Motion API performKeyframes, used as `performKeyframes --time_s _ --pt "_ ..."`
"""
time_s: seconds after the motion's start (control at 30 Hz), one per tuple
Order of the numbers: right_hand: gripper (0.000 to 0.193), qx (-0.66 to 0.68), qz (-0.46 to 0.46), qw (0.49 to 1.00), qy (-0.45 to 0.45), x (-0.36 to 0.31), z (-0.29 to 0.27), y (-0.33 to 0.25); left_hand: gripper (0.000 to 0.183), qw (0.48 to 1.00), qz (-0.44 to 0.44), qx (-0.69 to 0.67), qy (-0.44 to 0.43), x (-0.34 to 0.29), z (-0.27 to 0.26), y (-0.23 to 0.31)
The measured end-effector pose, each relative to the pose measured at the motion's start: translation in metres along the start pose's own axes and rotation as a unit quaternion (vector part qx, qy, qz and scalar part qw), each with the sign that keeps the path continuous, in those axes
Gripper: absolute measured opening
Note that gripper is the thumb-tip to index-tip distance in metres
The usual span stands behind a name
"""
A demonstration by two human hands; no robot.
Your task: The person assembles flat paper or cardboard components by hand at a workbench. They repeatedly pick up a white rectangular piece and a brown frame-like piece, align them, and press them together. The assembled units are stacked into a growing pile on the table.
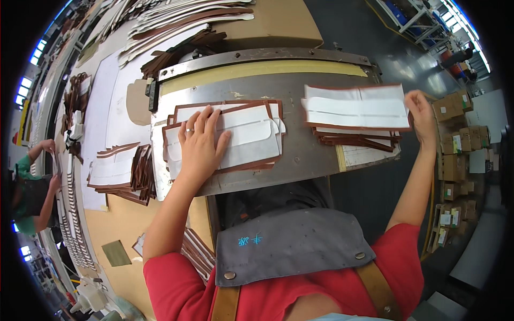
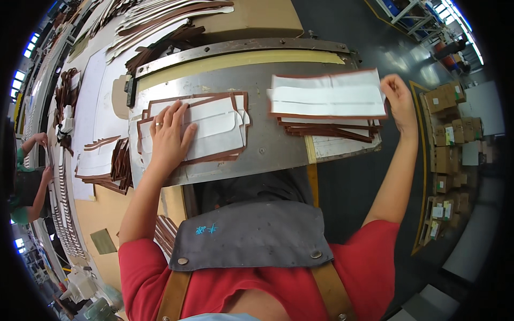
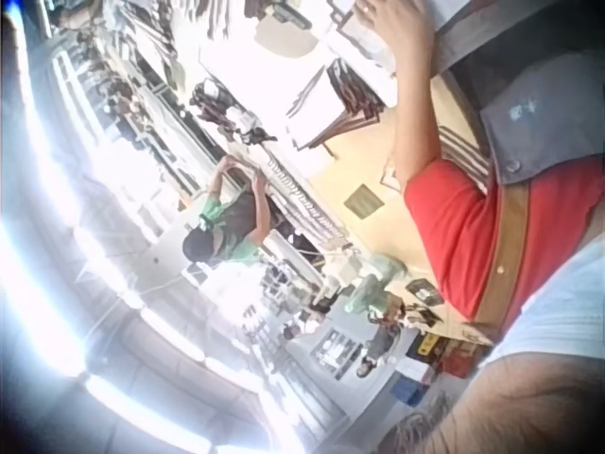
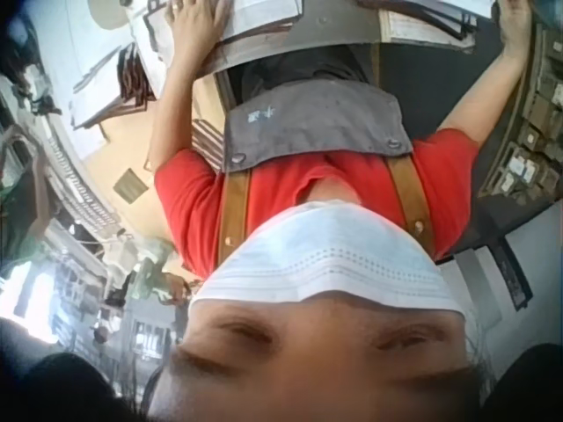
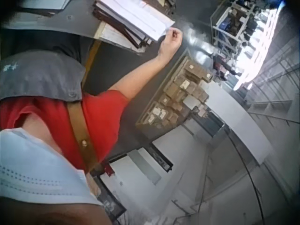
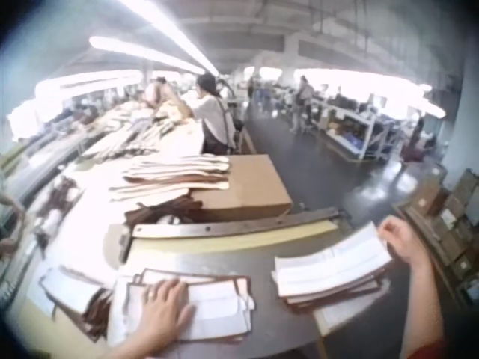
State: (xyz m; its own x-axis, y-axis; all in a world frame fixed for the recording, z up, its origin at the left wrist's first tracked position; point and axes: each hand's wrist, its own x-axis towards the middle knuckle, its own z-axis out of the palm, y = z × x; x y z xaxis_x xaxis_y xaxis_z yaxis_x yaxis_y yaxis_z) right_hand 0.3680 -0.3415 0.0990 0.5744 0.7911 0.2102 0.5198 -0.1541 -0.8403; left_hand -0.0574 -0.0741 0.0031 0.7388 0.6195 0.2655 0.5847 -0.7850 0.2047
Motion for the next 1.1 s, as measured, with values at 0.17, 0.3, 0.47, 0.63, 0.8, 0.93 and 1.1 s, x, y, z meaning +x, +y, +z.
performKeyframes --time_s 0.17,0.3,0.47,0.63,0.8,0.93,1.1 --pt "0.017 -0.234 -0.059 0.967 0.078 -0.004 0.045 0.004 0.043 0.995 0.011 -0.053 0.083 -0.003 -0.003 0.012" --pt "0.021 -0.134 -0.086 0.978 -0.134 0.019 0.173 -0.066 0.034 0.983 0.169 -0.067 0.007 -0.039 -0.024 0.029" --pt "0.026 -0.116 -0.152 0.95 -0.245 0.038 0.26 -0.07 0.04 0.977 0.209 -0.049 -0.01 -0.06 -0.019 0.041" --pt "0.024 -0.115 -0.111 0.924 -0.348 0.053 0.277 -0.073 0.048 0.986 0.121 -0.118 -0.008 -0.033 -0.033 0.029" --pt "0.017 -0.139 -0.047 0.897 -0.416 0.063 0.276 -0.086 0.031 0.987 0.043 -0.148 -0.037 0.035 -0.018 -0.019" --pt "0.006 -0.126 -0.286 0.911 -0.269 0.031 0.257 -0.096 0.045 0.961 0.009 -0.208 -0.181 0.064 -0.033 -0.029" --pt "0.004 -0.046 -0.175 0.96 -0.214 0.032 0.179 -0.154 0.052 0.934 -0.071 -0.266 -0.228 0.066 -0.052 -0.036"
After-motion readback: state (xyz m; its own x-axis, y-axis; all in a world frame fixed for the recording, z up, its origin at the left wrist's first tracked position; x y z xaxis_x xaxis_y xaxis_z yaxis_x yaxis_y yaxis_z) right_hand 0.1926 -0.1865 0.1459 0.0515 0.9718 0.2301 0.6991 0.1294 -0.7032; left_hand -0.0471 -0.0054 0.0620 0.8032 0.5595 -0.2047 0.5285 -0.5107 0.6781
